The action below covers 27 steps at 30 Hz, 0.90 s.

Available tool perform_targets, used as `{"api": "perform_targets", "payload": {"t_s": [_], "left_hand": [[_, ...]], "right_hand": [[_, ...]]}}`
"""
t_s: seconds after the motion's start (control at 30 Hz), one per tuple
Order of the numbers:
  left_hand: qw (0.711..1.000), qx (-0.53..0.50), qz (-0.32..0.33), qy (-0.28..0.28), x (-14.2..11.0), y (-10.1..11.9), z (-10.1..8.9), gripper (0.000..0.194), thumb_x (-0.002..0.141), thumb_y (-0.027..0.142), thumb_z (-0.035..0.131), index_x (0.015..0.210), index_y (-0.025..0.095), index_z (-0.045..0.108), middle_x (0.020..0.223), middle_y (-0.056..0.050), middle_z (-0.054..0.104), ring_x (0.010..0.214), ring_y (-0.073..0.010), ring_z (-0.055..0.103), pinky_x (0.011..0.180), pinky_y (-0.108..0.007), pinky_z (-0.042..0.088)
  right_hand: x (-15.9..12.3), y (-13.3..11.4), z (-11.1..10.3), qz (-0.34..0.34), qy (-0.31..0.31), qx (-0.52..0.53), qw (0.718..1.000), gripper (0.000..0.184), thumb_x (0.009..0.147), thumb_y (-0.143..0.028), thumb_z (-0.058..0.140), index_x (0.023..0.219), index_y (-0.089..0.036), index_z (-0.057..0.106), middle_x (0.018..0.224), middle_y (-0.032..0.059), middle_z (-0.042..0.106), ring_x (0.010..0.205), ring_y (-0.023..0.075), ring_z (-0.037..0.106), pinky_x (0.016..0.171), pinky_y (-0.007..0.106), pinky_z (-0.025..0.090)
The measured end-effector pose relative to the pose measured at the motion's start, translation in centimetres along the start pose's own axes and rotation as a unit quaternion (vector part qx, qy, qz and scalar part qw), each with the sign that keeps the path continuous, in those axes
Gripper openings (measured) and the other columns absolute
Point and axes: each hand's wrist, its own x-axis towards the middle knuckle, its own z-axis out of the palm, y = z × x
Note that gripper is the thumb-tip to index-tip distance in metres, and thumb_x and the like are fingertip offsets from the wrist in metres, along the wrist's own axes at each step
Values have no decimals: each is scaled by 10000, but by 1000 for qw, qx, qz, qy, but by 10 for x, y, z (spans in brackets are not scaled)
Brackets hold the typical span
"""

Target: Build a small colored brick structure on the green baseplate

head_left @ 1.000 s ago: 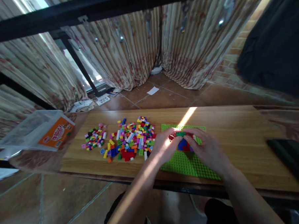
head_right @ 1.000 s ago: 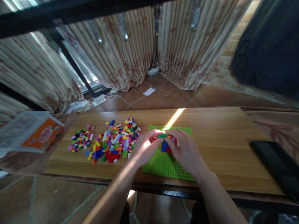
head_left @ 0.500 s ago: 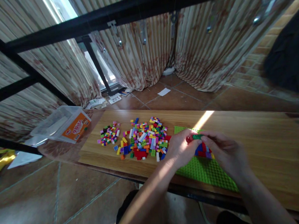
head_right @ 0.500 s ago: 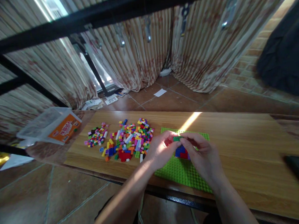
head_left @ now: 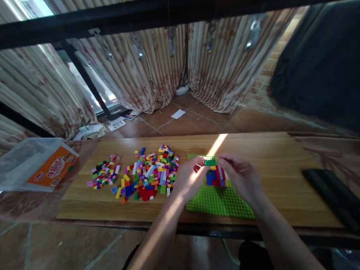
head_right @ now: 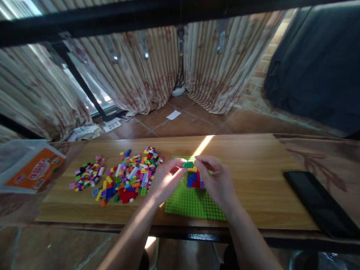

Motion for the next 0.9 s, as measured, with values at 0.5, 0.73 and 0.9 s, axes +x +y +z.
{"api": "perform_targets", "payload": {"t_s": [0.5, 0.73, 0.9], "left_hand": [[997, 71, 4, -18, -1, -4, 4, 255, 816, 204, 591, 1055, 222, 677, 961, -30, 706, 842, -154, 636, 756, -268, 505], [998, 55, 3, 42, -1, -14, -13, 217, 813, 157, 572, 1007, 171, 670, 869, -36, 696, 764, -132, 635, 721, -263, 517], [994, 90, -5, 54, -2, -17, -21, 198, 828, 181, 559, 989, 163, 673, 902, -54, 712, 792, -151, 642, 735, -281, 518]], "right_hand": [[-6, -5, 2, 13, -122, 4, 992, 230, 825, -308, 607, 1022, -228, 695, 954, 36, 718, 853, 177, 664, 765, 339, 539], [-2, -1, 8, 39, -52, 9, 998, 219, 780, -299, 641, 965, -202, 707, 912, 46, 725, 779, 177, 668, 727, 344, 538], [3, 2, 6, 48, -24, 38, 998, 254, 760, -310, 654, 978, -187, 699, 911, 64, 730, 804, 193, 678, 766, 377, 542]]}}
